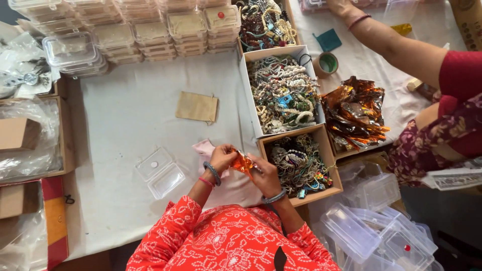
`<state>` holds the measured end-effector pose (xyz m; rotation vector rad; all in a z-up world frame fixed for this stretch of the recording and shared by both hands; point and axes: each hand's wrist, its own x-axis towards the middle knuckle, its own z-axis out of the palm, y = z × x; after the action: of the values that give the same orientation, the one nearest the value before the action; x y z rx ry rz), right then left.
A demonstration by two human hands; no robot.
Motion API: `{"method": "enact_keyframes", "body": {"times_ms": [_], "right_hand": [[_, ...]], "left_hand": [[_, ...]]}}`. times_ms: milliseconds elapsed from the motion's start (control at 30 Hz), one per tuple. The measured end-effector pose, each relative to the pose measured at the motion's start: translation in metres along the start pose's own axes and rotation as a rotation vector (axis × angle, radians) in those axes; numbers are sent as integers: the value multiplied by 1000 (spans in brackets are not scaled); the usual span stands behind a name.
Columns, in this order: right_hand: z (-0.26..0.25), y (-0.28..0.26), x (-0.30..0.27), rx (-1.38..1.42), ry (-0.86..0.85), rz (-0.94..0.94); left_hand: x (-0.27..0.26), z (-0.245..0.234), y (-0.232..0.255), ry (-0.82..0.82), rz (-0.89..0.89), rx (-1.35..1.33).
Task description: The person handles a blue beaded bracelet, placing it into a small plastic bag. They then pick up a beige cloth pouch, place the bagged bracelet inside, and tie it shut. Finally, they wipe a clear plastic container with a pink cloth and place the pouch inside.
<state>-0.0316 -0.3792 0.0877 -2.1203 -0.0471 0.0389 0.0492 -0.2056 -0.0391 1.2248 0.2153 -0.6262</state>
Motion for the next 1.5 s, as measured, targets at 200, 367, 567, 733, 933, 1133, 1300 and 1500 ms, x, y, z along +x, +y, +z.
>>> {"method": "enact_keyframes", "body": {"times_ms": [200, 367, 567, 733, 933, 1133, 1300, 1500], "right_hand": [[-63, 21, 35, -44, 273, -105], [-182, 112, 82, 132, 746, 269], [-284, 205, 121, 270, 1215, 304], [-312, 243, 126, -42, 1398, 483], [-322, 285, 121, 127, 1519, 642], [-343, 382, 99, 256, 1449, 557], [-262, 232, 88, -656, 1251, 19], [-6, 18, 55, -469, 396, -466]], "left_hand": [[-41, 11, 59, 144, 384, 551], [-55, -45, 15, 213, 389, 410], [-93, -85, -7, 320, 43, 229], [-117, -108, -15, 385, -14, 180], [-133, -136, -15, 477, 40, 117], [-147, -159, -10, 639, 82, 63], [-165, -178, 0, 924, 238, 135], [-161, -206, -13, 1011, 240, 787]]}}
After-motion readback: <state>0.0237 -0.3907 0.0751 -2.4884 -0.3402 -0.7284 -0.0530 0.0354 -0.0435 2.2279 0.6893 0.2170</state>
